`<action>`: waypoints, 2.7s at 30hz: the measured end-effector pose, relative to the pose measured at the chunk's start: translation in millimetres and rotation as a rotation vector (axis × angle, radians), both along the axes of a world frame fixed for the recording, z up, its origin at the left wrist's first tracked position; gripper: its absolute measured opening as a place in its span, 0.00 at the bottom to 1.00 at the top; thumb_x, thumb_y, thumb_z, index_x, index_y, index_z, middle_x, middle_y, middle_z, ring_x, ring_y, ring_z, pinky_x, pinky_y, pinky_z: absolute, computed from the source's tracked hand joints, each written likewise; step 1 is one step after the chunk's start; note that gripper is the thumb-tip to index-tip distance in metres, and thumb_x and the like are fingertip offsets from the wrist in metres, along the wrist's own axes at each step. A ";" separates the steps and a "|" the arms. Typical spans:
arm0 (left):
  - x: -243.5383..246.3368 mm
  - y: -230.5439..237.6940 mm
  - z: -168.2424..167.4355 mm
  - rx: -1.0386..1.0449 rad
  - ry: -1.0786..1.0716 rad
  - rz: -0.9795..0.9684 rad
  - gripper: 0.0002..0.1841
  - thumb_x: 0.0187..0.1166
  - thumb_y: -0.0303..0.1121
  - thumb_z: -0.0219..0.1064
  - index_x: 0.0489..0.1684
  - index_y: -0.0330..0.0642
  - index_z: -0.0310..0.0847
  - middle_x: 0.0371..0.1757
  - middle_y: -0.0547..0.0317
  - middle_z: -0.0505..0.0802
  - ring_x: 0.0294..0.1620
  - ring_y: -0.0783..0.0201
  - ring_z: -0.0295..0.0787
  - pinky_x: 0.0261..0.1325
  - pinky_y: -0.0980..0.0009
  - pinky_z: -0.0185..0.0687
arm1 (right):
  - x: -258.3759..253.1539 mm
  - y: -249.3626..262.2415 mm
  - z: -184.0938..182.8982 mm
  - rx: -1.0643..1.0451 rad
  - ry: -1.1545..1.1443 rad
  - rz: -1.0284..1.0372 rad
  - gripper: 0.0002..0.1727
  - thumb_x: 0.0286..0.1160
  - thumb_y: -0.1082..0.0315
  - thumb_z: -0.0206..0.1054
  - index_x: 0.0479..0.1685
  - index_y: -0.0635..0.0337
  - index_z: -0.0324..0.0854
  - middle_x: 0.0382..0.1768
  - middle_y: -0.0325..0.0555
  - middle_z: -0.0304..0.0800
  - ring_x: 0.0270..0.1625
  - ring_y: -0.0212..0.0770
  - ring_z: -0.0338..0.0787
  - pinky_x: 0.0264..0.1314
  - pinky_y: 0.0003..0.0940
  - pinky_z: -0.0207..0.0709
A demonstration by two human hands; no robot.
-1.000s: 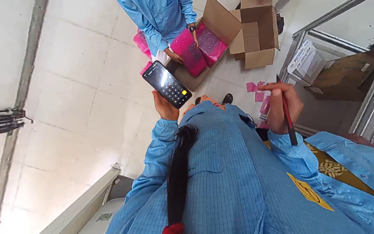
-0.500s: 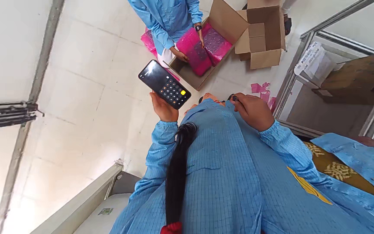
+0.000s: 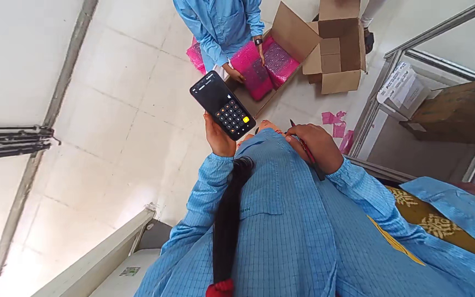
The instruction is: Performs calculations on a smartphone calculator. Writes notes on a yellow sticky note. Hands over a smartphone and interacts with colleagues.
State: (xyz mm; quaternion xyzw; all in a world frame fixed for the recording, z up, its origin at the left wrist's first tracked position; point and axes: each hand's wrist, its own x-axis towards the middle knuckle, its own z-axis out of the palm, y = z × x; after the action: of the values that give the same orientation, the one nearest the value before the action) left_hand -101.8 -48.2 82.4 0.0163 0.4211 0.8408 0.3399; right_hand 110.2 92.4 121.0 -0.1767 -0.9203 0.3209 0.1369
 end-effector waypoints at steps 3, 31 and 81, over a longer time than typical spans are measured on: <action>-4.8 -6.4 -2.4 -0.004 -0.002 0.012 0.30 0.92 0.54 0.21 0.70 0.59 0.69 0.60 0.64 0.92 0.62 0.63 0.90 0.62 0.58 0.88 | -0.9 -2.3 0.9 0.004 -0.009 0.028 0.20 0.89 0.57 0.55 0.45 0.61 0.89 0.39 0.53 0.94 0.44 0.52 0.93 0.48 0.50 0.82; 59.8 47.4 51.7 0.275 0.054 -0.502 0.33 0.84 0.65 0.49 0.84 0.61 0.58 0.72 0.65 0.85 0.72 0.62 0.83 0.73 0.56 0.81 | -18.2 2.3 26.5 -0.732 0.459 -0.320 0.36 0.76 0.64 0.69 0.82 0.69 0.63 0.72 0.50 0.84 0.68 0.35 0.88 0.67 0.33 0.86; 78.1 53.0 47.7 0.244 0.056 -0.744 0.35 0.84 0.65 0.49 0.87 0.62 0.49 0.74 0.66 0.82 0.73 0.61 0.81 0.74 0.55 0.80 | 16.3 -17.4 15.3 -0.692 0.584 -0.520 0.25 0.76 0.77 0.56 0.74 0.70 0.71 0.58 0.43 0.93 0.57 0.30 0.92 0.61 0.30 0.87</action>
State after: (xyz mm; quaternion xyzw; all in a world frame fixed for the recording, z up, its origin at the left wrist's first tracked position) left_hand -23.7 4.8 130.0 0.2312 0.2925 0.7033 0.6053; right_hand 126.6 75.0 136.3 -0.3373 -0.6096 0.5976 0.3968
